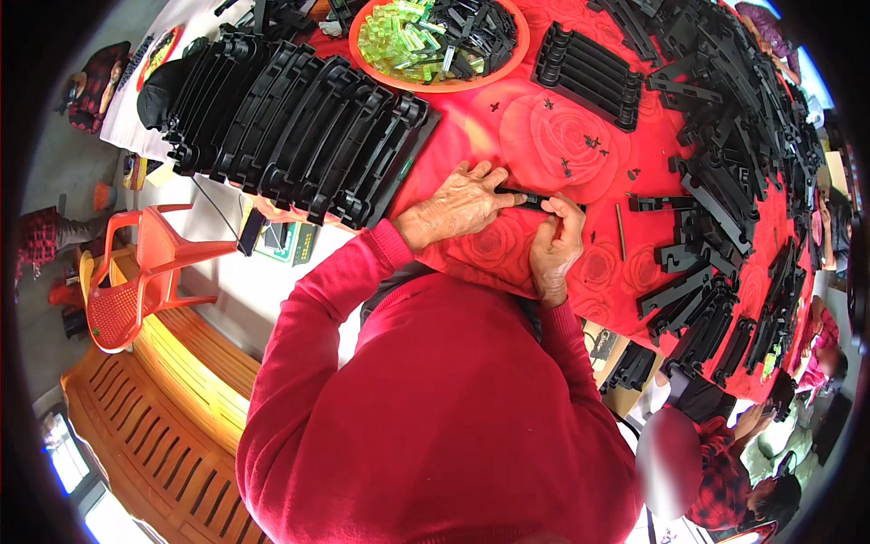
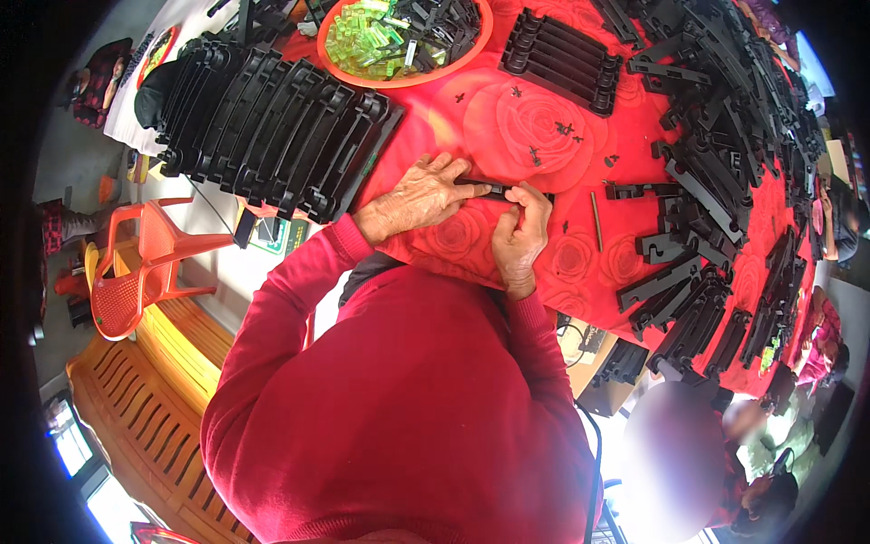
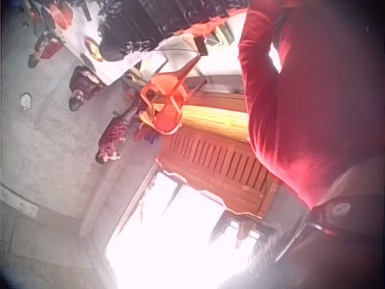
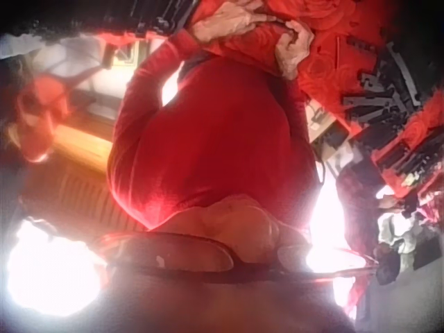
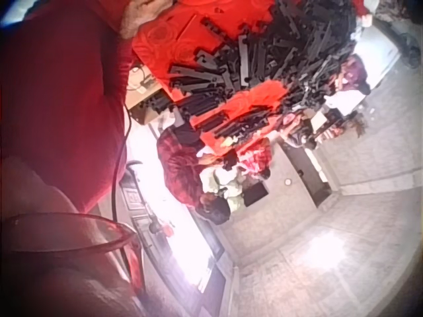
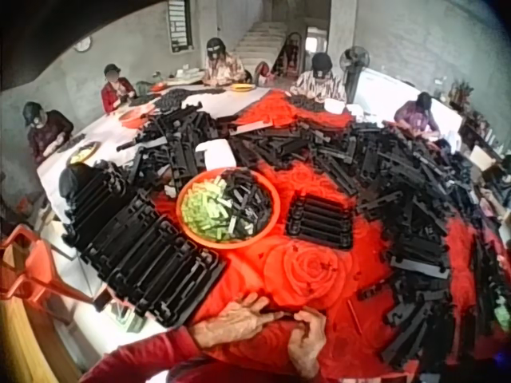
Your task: The person assembles small plastic components and plastic connectors into larger black plastic housing units by hand on a workspace.
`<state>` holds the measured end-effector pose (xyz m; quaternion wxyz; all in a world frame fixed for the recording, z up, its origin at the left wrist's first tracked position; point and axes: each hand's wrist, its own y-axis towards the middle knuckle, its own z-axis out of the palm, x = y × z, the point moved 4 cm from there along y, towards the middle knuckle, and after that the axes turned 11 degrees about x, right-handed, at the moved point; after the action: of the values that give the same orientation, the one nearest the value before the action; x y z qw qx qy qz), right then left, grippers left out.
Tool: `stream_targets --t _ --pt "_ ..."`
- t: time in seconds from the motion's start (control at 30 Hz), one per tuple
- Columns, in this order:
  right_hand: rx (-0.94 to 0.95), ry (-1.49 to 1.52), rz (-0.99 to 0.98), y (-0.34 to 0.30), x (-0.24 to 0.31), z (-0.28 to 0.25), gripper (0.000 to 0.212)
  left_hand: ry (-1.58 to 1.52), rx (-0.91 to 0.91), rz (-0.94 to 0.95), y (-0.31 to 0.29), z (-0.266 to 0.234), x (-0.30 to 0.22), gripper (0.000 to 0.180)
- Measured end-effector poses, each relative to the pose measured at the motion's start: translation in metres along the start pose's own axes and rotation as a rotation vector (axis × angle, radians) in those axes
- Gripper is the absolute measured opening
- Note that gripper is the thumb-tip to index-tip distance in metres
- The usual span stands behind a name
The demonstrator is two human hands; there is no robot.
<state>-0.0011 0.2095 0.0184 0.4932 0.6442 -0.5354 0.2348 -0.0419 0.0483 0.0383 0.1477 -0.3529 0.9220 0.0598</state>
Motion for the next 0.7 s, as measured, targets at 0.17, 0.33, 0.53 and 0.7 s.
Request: stream_targets --t 0.17,0.33,0.53,0.7 --pt "0.098 -0.078 -0.066 0.007 0.009 -0.004 0.032 0.021 0.0 0.009 0.0 0.001 0.001 0.041" --pt "0.141 -0.253 -0.145 0.005 0.01 0.001 0.036 -0.01 0.009 0.038 0.003 0.003 0.004 0.042" --pt "0.116 -0.168 -0.047 -0.001 -0.003 0.005 0.037 0.005 0.033 0.021 0.006 0.002 0.002 0.045" --pt "0.096 -0.284 -0.145 -0.001 0.002 0.006 0.038 0.037 0.05 0.014 0.007 -0.001 -0.002 0.05"
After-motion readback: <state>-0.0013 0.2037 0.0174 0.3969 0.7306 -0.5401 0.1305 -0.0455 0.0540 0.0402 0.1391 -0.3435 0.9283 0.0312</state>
